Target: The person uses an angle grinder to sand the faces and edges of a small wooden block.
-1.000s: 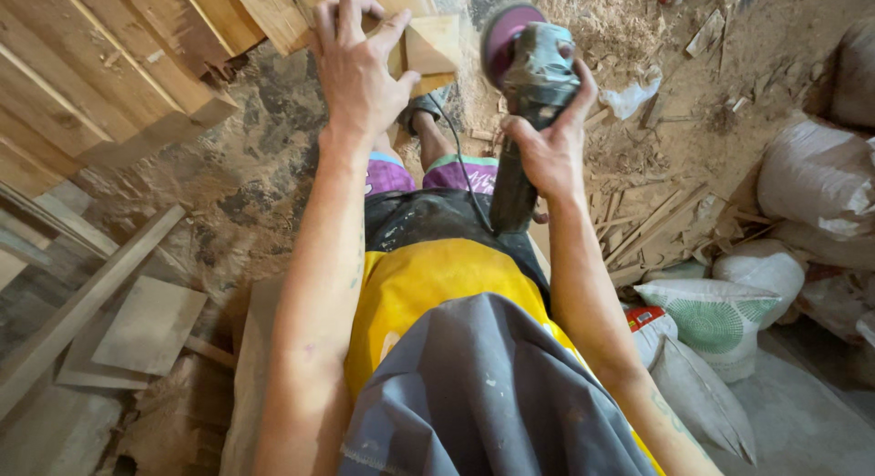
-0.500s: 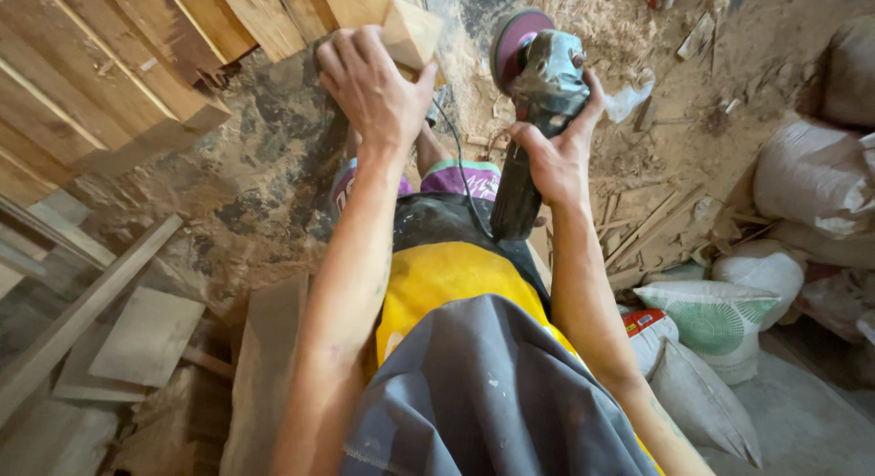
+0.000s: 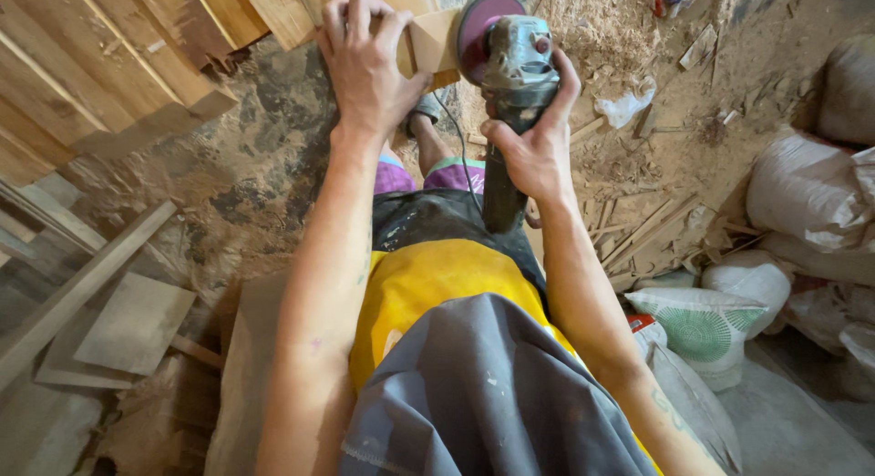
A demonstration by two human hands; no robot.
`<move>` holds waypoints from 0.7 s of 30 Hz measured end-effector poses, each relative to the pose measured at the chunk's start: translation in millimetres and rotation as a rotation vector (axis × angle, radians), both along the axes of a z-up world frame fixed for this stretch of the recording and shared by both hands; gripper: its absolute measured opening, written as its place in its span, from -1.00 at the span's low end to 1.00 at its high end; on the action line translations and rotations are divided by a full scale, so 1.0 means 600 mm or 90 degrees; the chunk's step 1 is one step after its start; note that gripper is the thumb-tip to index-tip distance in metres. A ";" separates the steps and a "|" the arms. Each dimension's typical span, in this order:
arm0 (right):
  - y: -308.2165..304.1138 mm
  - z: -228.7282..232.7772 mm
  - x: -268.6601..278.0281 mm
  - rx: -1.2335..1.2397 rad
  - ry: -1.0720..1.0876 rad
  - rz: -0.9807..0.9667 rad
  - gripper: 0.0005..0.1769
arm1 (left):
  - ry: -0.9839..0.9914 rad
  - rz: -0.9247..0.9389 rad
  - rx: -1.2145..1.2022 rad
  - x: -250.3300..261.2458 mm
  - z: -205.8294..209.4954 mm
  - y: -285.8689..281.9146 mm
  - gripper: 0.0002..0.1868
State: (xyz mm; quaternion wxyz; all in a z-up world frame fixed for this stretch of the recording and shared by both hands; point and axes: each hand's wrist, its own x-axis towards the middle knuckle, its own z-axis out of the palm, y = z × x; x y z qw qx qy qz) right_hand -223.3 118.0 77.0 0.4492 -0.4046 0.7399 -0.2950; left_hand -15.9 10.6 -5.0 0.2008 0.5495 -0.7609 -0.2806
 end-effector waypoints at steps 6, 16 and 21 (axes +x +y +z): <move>-0.011 -0.001 0.012 0.004 0.008 0.024 0.17 | -0.017 0.014 -0.026 -0.004 -0.012 -0.002 -0.42; 0.002 -0.001 0.000 0.015 -0.107 -0.105 0.12 | -0.029 0.013 0.027 -0.007 0.016 -0.012 -0.36; -0.001 -0.003 0.012 -0.026 -0.045 -0.058 0.13 | -0.041 0.010 0.027 -0.008 0.023 -0.015 -0.39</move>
